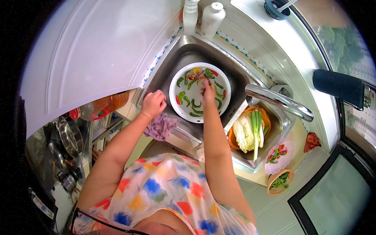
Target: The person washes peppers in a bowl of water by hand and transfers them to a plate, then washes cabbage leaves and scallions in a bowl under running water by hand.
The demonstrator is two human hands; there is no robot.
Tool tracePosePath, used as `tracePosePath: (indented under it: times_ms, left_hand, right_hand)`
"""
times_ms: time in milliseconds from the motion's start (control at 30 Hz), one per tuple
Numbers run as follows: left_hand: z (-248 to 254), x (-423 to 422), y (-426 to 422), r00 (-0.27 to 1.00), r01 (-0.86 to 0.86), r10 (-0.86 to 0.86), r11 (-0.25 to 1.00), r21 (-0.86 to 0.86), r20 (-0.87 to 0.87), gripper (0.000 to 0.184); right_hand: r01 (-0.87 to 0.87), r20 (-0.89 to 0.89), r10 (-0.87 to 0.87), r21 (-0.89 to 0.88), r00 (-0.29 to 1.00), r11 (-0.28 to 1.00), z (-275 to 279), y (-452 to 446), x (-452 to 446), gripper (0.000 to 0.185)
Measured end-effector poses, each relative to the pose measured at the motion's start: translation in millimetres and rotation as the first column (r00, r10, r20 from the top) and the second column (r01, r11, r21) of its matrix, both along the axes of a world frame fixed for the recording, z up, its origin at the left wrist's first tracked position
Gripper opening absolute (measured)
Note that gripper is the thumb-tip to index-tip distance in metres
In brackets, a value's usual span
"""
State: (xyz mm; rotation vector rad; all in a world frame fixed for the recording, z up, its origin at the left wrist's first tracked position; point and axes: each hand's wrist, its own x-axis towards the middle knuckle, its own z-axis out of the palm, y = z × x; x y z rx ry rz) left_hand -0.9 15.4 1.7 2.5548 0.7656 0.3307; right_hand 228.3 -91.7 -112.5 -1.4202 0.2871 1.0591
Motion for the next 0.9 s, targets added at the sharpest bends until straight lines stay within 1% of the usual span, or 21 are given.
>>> tracePosePath:
  times_ms: [33,133,233,333,433,533,633,733,767,800,867,900]
  left_hand:
    - [-0.3,0.1,-0.1,1.000,0.000,0.000,1.000,0.002,0.008,0.009]
    - [-1.3,-1.7,-0.2,1.000,-0.008,0.008,1.000,0.006,0.016,0.010]
    - [-3.5,-1.8,-1.2,1.000,-0.020,0.020,1.000,0.004,0.011,0.010]
    - [-3.6,-1.8,-1.0,0.999,-0.030,0.030,1.000,0.007,0.014,0.009]
    - [-1.8,-1.1,-1.2,0.999,-0.040,0.040,0.999,-0.006,0.019,0.007]
    - [-2.9,-2.2,-1.0,0.999,-0.046,0.046,0.999,-0.011,0.006,0.007]
    - [-2.8,-2.1,-1.4,0.998,-0.055,0.055,0.998,-0.013,-0.006,0.007]
    - [-1.6,-1.7,-1.0,0.998,-0.062,0.062,0.998,-0.021,-0.016,0.008]
    - [-1.4,-1.5,-1.2,0.998,-0.065,0.065,0.998,-0.020,-0.011,0.008]
    - [-1.3,-1.7,-1.3,0.998,-0.069,0.069,0.997,-0.020,-0.007,0.008]
    - [-1.1,-2.1,-0.7,0.998,-0.063,0.063,0.998,-0.011,-0.004,0.008]
    - [-1.3,-1.7,-0.6,0.998,-0.060,0.060,0.998,-0.007,-0.002,0.008]
  right_hand:
    - [0.025,-0.094,-0.024,0.014,0.995,1.000,4.5,8.3,2.0,0.019]
    - [-0.038,-0.134,0.048,0.080,0.990,0.996,-8.4,28.3,-0.4,0.019]
    - [-0.170,0.002,0.170,0.024,0.985,0.985,-27.5,37.7,-7.1,0.016]
    - [-0.111,-0.037,0.111,0.004,0.993,0.994,-22.0,42.6,-10.5,0.015]
    - [-0.052,-0.129,0.072,0.155,0.989,0.987,-10.9,43.3,-12.2,0.017]
    - [-0.283,0.083,0.279,0.040,0.957,0.958,8.3,50.4,-15.9,0.022]
    - [-0.372,0.093,0.373,-0.031,0.923,0.928,-6.9,50.2,-14.1,0.031]
    - [-0.337,0.330,0.435,-0.315,0.838,0.887,-51.7,45.0,-10.9,0.040]
    - [-0.309,0.378,0.397,-0.272,0.837,0.911,-32.1,42.2,-14.4,0.046]
    - [-0.410,0.297,0.482,-0.275,0.824,0.870,-23.7,36.7,-13.4,0.048]
    - [-0.597,0.131,0.638,-0.254,0.758,0.761,-7.5,26.4,-9.4,0.053]
    - [-0.639,0.121,0.686,-0.281,0.717,0.717,1.5,22.4,-13.2,0.051]
